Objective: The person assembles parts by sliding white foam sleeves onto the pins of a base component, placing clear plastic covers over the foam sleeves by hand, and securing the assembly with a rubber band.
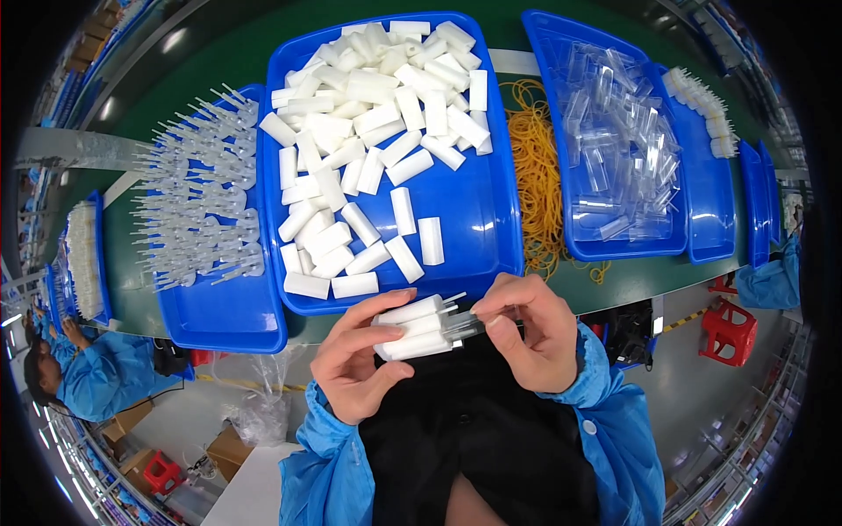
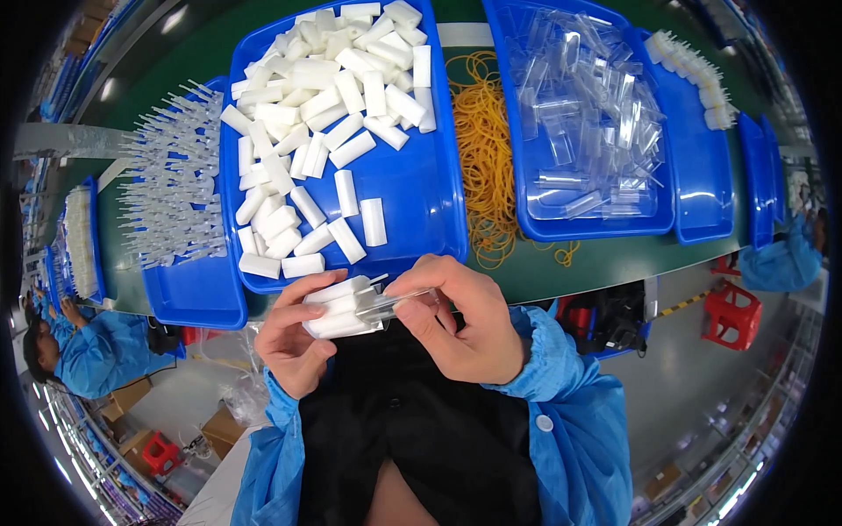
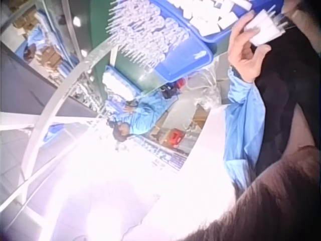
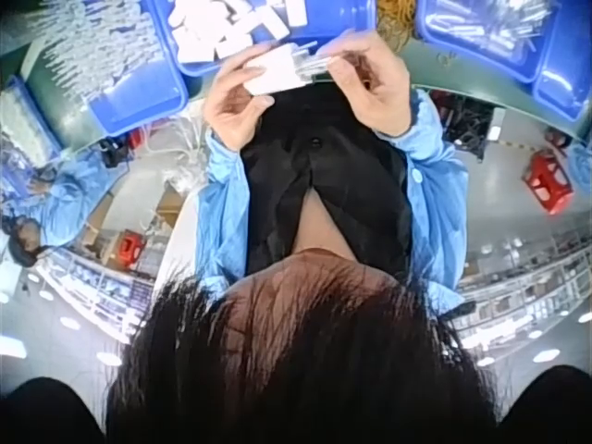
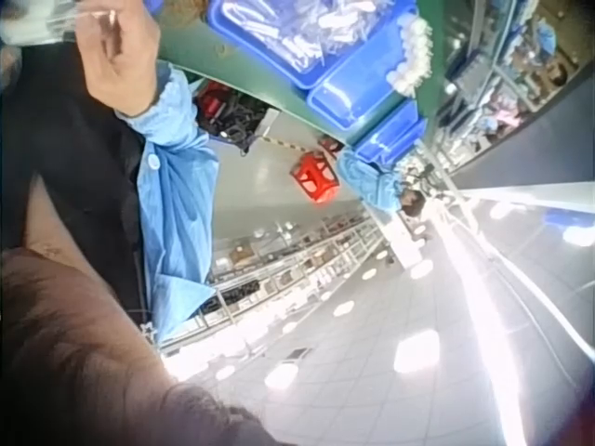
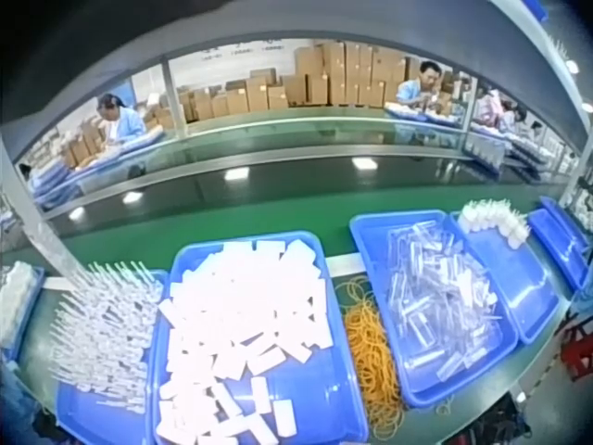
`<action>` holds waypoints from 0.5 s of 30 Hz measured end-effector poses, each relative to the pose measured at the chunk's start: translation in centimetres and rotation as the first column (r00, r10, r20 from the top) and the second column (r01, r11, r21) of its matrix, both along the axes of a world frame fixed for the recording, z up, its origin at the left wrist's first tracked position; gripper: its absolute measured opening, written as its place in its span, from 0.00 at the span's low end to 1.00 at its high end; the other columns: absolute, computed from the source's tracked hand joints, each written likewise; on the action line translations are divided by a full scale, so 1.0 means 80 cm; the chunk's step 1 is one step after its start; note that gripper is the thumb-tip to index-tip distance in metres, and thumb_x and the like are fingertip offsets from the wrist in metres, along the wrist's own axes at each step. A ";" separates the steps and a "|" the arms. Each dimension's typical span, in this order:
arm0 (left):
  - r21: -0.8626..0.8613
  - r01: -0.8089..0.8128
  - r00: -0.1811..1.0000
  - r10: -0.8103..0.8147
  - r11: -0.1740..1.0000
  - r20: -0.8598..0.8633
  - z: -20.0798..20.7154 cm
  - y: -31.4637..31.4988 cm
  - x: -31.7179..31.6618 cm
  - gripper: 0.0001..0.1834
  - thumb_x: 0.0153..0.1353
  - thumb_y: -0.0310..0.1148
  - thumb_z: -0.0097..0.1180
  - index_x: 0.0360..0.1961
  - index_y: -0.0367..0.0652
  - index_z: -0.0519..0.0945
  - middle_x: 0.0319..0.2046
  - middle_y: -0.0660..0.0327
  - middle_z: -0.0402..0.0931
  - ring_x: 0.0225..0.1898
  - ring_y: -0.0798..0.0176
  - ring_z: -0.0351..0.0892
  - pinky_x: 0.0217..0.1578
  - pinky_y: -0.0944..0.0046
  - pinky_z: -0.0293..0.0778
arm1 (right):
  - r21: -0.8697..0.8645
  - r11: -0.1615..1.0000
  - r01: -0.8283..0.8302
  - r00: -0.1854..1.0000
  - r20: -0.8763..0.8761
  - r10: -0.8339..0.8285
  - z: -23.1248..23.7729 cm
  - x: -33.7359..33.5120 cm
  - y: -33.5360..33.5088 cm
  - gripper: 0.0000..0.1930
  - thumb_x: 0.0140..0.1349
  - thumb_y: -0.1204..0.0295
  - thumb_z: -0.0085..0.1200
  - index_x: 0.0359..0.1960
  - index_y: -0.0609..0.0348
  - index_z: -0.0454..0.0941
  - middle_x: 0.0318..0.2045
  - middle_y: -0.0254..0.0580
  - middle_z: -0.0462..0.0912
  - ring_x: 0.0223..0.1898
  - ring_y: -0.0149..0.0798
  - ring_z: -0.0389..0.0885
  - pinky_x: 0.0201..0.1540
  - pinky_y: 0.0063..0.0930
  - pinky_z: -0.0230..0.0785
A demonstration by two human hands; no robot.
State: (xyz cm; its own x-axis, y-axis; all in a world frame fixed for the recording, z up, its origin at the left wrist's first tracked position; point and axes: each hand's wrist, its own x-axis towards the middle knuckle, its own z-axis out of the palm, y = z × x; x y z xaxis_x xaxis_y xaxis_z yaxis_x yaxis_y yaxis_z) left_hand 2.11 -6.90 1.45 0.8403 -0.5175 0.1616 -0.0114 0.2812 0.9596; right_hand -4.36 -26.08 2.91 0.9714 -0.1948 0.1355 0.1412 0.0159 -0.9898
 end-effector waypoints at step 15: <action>0.123 -0.071 0.987 0.052 0.990 0.151 -0.004 0.007 0.000 0.13 0.46 0.19 0.63 0.35 0.35 0.79 0.47 0.43 0.71 0.51 0.43 0.72 0.50 0.52 0.69 | 0.053 0.998 -0.023 0.994 -0.108 0.029 -0.002 0.002 0.005 0.05 0.58 0.77 0.54 0.36 0.61 0.77 0.24 0.33 0.73 0.17 0.20 0.59 0.19 0.15 0.49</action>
State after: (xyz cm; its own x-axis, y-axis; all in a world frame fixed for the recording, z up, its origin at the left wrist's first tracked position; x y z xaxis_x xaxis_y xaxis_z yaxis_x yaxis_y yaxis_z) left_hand 2.14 -6.38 1.14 0.8431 -0.4900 0.2215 -0.1680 0.1513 0.9741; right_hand -4.22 -25.69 2.78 0.9847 -0.1730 0.0187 0.0312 0.0700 -0.9971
